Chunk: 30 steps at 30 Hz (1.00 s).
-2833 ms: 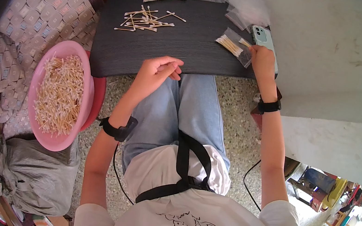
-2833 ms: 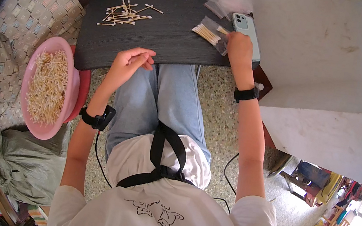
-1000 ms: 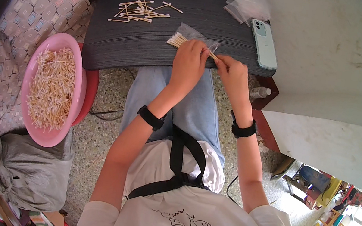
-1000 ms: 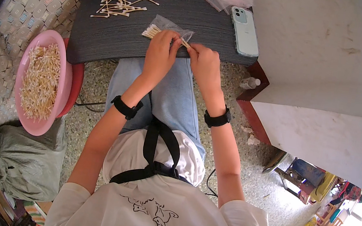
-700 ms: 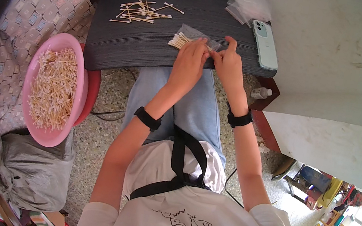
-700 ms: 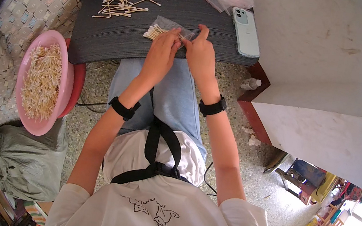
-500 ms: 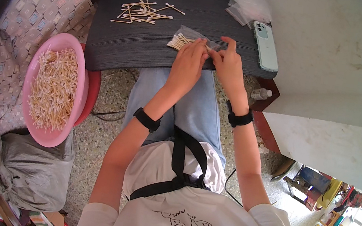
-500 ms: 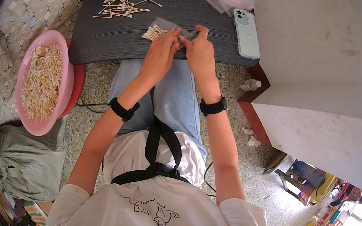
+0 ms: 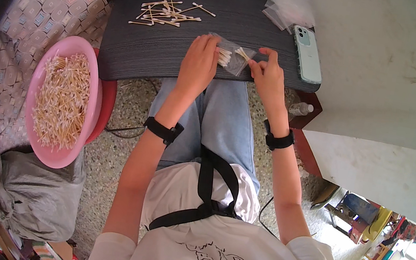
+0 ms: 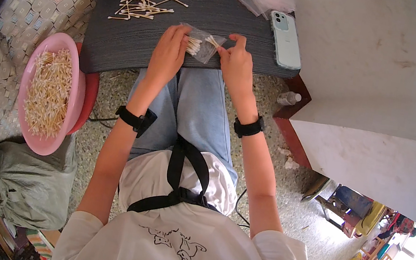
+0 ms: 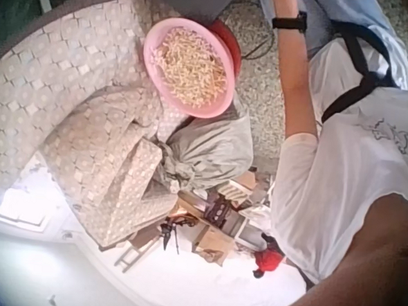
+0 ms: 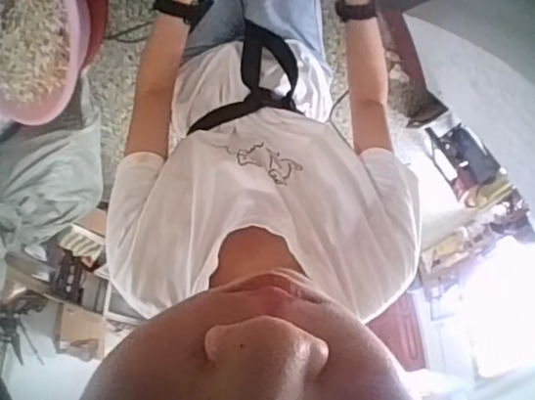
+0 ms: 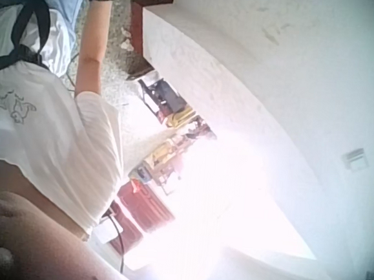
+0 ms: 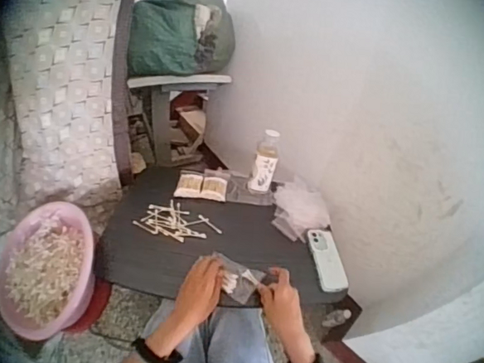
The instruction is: The person picks up several cotton swabs from a table, aligns them, and places them into a small plastic bag.
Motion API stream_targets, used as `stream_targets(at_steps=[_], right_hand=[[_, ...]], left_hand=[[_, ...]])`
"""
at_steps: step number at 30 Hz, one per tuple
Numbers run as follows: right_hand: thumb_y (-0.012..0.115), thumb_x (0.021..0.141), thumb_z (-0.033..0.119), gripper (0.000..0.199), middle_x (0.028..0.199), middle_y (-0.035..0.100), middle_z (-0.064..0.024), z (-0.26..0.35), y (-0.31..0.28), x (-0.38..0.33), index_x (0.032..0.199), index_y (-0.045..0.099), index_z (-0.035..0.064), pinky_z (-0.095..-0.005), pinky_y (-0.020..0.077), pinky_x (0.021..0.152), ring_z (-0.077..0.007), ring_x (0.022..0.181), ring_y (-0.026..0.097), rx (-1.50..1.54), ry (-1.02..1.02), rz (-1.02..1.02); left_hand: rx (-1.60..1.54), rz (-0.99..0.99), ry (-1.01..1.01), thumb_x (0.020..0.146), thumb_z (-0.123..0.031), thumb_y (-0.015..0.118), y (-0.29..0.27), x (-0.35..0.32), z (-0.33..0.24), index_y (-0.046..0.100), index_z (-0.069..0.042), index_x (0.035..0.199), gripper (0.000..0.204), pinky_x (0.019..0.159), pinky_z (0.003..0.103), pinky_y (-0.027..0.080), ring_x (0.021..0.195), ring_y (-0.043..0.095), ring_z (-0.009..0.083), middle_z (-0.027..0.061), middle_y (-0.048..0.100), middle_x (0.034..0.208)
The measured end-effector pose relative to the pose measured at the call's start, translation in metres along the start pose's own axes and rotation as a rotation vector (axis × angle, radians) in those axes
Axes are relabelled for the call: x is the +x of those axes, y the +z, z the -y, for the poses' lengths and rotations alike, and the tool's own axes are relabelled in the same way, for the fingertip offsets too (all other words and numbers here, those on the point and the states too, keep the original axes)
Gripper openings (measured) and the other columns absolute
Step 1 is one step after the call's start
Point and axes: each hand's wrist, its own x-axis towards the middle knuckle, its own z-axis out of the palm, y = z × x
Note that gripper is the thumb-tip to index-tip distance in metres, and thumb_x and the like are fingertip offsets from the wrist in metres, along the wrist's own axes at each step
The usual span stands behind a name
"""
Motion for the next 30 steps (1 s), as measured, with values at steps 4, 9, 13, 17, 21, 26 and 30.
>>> stream_targets(at_steps=[4,9,13,17,21,26,30], right_hand=[[0.062,0.084,0.004,0.032,0.059,0.058,-0.0168,0.002,0.004,0.002,0.109,0.043,-0.0033,-0.0383,0.0444,0.052,-0.0342,0.057,0.061,0.039,-0.023,0.041],[0.062,0.084,0.004,0.033,0.059,0.058,-0.0166,0.012,0.002,0.003,0.108,0.04,-0.0026,-0.039,0.0453,0.053,-0.0346,0.059,0.062,0.057,0.037,0.108],[0.063,0.084,0.005,0.033,0.061,0.059,-0.0175,0.015,0.002,0.012,0.107,0.04,-0.0023,-0.0393,0.046,0.054,-0.0351,0.062,0.063,0.054,-0.059,0.188],[0.064,0.083,0.006,0.034,0.063,0.06,-0.019,0.013,-0.001,0.024,0.107,0.04,-0.0023,-0.0403,0.0471,0.058,-0.0368,0.067,0.064,-0.003,-0.084,0.295],[0.064,0.083,0.007,0.034,0.065,0.061,-0.0203,0.016,0.007,0.035,0.107,0.041,-0.0011,-0.0416,0.0475,0.06,-0.0386,0.071,0.064,0.02,-0.139,0.315],[0.066,0.082,0.009,0.035,0.075,0.063,-0.0231,0.017,0.021,0.039,0.107,0.042,0.0021,-0.0438,0.0483,0.062,-0.0414,0.075,0.063,-0.032,-0.175,0.288],[0.068,0.081,0.008,0.034,0.079,0.065,-0.0214,0.023,0.02,0.029,0.105,0.045,0.0012,-0.0397,0.051,0.063,-0.0366,0.075,0.066,-0.05,-0.102,0.206]], left_hand=[[-0.006,0.083,-0.033,0.096,-0.013,0.045,-0.002,-0.001,0.0,0.058,0.0,0.103,0.02,0.088,0.041,0.046,0.105,0.056,0.0338,0.0163,0.054,0.11],[-0.04,0.055,-0.039,0.094,-0.015,0.051,-0.001,-0.002,0.004,0.059,-0.001,0.103,0.018,0.087,0.04,0.047,0.107,0.057,0.0335,0.0165,0.055,0.109],[-0.159,0.012,-0.162,0.089,-0.015,0.059,-0.001,0.001,0.003,0.06,-0.001,0.101,0.019,0.087,0.039,0.047,0.106,0.058,0.0329,0.0162,0.058,0.106],[-0.215,-0.028,-0.194,0.086,-0.015,0.062,-0.003,0.005,-0.004,0.062,-0.001,0.103,0.022,0.091,0.039,0.046,0.109,0.058,0.0319,0.0141,0.06,0.112],[-0.133,-0.048,-0.092,0.087,-0.015,0.061,0.0,0.002,0.008,0.064,-0.002,0.109,0.026,0.096,0.039,0.044,0.116,0.055,0.0313,0.0137,0.06,0.12],[-0.002,0.067,0.02,0.089,-0.016,0.058,0.003,0.0,0.013,0.066,-0.003,0.112,0.027,0.104,0.041,0.038,0.124,0.049,0.0304,0.0146,0.059,0.125],[0.03,0.06,0.001,0.09,-0.016,0.057,0.001,-0.002,0.012,0.066,-0.002,0.111,0.027,0.105,0.042,0.038,0.124,0.05,0.0304,0.0147,0.059,0.124]])
